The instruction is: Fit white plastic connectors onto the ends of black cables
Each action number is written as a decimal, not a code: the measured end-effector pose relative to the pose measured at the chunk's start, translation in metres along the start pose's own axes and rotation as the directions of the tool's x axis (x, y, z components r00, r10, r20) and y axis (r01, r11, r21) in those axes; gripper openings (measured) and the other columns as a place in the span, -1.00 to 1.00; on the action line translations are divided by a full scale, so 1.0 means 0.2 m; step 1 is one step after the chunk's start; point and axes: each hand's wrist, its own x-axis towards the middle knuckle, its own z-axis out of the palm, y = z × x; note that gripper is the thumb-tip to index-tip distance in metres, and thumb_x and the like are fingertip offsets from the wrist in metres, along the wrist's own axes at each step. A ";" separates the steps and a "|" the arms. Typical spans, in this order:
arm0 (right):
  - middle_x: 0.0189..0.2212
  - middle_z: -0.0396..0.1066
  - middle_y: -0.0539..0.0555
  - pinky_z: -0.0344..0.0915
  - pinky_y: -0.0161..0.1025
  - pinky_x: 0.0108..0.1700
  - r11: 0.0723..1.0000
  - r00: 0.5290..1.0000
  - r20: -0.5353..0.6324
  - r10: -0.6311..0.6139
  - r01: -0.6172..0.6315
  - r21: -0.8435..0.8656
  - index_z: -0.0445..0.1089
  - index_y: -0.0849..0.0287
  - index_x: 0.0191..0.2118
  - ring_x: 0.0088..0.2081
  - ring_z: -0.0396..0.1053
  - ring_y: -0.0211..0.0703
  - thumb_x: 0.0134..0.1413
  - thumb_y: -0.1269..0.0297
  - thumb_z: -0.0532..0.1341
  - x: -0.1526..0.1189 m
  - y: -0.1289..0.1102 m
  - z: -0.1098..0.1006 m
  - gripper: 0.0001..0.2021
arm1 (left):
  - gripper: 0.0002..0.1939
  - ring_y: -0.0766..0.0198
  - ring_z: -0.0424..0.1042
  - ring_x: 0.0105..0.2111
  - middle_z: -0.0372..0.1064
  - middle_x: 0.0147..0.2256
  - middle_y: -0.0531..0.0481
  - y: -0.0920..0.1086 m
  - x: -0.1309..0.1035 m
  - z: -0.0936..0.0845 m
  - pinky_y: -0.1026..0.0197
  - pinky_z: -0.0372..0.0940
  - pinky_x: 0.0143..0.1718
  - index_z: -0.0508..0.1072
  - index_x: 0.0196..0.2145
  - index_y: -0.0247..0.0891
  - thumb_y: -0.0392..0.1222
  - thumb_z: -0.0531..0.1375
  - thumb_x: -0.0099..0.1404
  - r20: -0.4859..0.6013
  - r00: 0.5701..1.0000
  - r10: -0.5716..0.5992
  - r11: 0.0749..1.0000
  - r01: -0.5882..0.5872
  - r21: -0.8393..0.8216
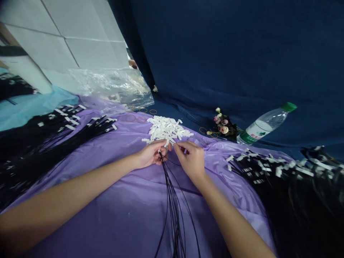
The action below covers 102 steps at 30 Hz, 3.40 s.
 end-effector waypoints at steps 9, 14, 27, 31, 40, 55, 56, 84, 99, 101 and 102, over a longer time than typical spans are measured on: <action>-0.42 0.50 0.08 0.17 -0.26 -0.38 0.963 0.990 0.049 -0.136 0.143 -0.229 0.53 0.06 -0.31 -0.41 0.38 -0.18 0.20 0.22 0.14 -0.02 0.02 -0.02 -0.79 | -0.70 0.40 0.25 -0.61 0.18 -0.58 0.08 -0.01 0.01 0.00 0.36 0.05 -0.67 0.31 -0.43 -0.27 0.03 0.12 0.27 0.034 0.999 -0.003 1.000 0.003 0.014; -0.43 0.49 0.07 0.13 -0.27 -0.40 0.928 0.976 0.101 -0.192 0.214 -0.305 0.52 0.05 -0.31 -0.43 0.37 -0.20 0.22 0.25 0.12 -0.03 0.03 -0.03 -0.78 | -0.70 0.41 0.24 -0.60 0.14 -0.54 0.09 -0.01 0.01 -0.01 0.36 0.02 -0.66 0.29 -0.44 -0.28 0.03 0.15 0.26 0.069 0.997 -0.029 1.000 0.029 -0.003; -0.31 0.51 0.08 0.19 -0.22 -0.24 0.854 0.941 0.076 -0.330 0.332 -0.402 0.50 0.08 -0.22 -0.29 0.37 -0.13 0.19 0.31 0.17 0.00 0.01 -0.06 -0.85 | -0.68 0.40 0.26 -0.55 0.14 -0.51 0.09 0.01 0.01 -0.02 0.36 0.07 -0.62 0.28 -0.41 -0.27 0.07 0.14 0.25 0.101 0.994 -0.038 0.999 0.037 0.017; -0.30 0.51 0.03 0.19 -0.15 -0.14 0.716 0.785 0.056 -0.617 0.590 -0.374 0.47 0.08 -0.21 -0.24 0.34 -0.14 0.06 0.39 0.29 0.03 0.00 -0.10 -0.85 | -0.71 0.40 0.23 -0.59 0.13 -0.55 0.11 0.00 0.02 -0.01 0.34 0.06 -0.62 0.27 -0.40 -0.24 0.05 0.15 0.24 0.050 0.999 -0.021 1.000 0.021 0.001; -0.30 0.50 -0.06 0.17 -0.13 -0.05 0.489 0.524 0.269 -0.808 0.852 -0.190 0.48 0.01 -0.21 -0.23 0.34 -0.21 0.08 0.39 0.26 0.00 0.03 -0.08 -0.84 | -0.70 0.40 0.18 -0.58 0.17 -0.53 0.11 -0.01 0.02 -0.01 0.28 0.11 -0.54 0.29 -0.38 -0.25 0.07 0.15 0.23 -0.004 0.999 -0.040 0.999 0.040 -0.017; -0.26 0.55 0.05 0.32 -0.14 -0.18 0.641 0.634 0.171 -0.754 0.767 -0.018 0.49 0.08 -0.17 -0.24 0.44 -0.16 0.04 0.50 0.27 0.00 0.10 -0.08 -0.76 | -0.66 0.41 0.17 -0.59 0.19 -0.51 0.10 -0.02 0.03 -0.02 0.29 0.03 -0.55 0.27 -0.36 -0.23 0.13 0.14 0.23 0.024 0.998 -0.052 0.999 0.052 -0.004; -0.28 0.55 0.04 0.32 -0.15 -0.20 0.728 0.720 0.114 -0.685 0.681 0.077 0.51 0.07 -0.20 -0.27 0.44 -0.16 0.00 0.50 0.30 0.00 0.09 -0.07 -0.77 | -0.65 0.41 0.18 -0.59 0.20 -0.51 0.09 -0.02 0.03 -0.02 0.29 0.03 -0.55 0.27 -0.36 -0.23 0.14 0.13 0.23 0.025 0.998 -0.052 0.999 0.052 0.006; -0.55 0.46 0.01 0.22 -0.27 -0.47 0.997 0.995 -0.095 0.026 -0.020 0.072 0.50 0.14 -0.43 -0.54 0.32 -0.25 0.07 0.23 0.23 0.01 0.01 -0.04 -0.85 | -0.64 0.39 0.22 -0.59 0.15 -0.52 0.09 -0.01 0.02 -0.01 0.30 0.04 -0.60 0.28 -0.33 -0.21 0.16 0.08 0.26 -0.005 0.999 -0.033 0.999 0.033 0.016; -0.47 0.52 0.03 0.27 -0.30 -0.45 0.998 0.999 -0.046 0.013 -0.009 0.070 0.52 0.15 -0.37 -0.51 0.38 -0.24 0.11 0.25 0.21 -0.01 0.04 0.00 -0.84 | -0.67 0.37 0.24 -0.58 0.14 -0.55 0.08 -0.01 0.02 -0.01 0.30 0.06 -0.60 0.31 -0.31 -0.22 0.13 0.10 0.27 0.045 0.999 -0.020 1.000 0.020 -0.004; -0.47 0.52 0.03 0.27 -0.30 -0.44 0.998 0.999 -0.044 0.009 -0.006 0.067 0.52 0.15 -0.36 -0.50 0.39 -0.23 0.11 0.25 0.20 -0.01 0.03 0.00 -0.84 | -0.67 0.37 0.23 -0.59 0.13 -0.55 0.08 -0.01 0.02 -0.01 0.30 0.05 -0.60 0.30 -0.32 -0.22 0.12 0.11 0.26 0.051 0.999 -0.017 1.000 0.018 -0.014; -0.47 0.52 0.03 0.27 -0.30 -0.44 0.998 0.999 -0.043 0.004 -0.001 0.063 0.52 0.15 -0.36 -0.51 0.39 -0.24 0.11 0.25 0.21 -0.01 0.03 0.00 -0.84 | -0.67 0.37 0.23 -0.58 0.13 -0.55 0.08 -0.01 0.02 -0.01 0.30 0.05 -0.60 0.30 -0.33 -0.22 0.13 0.11 0.26 0.054 0.998 -0.015 1.000 0.016 -0.017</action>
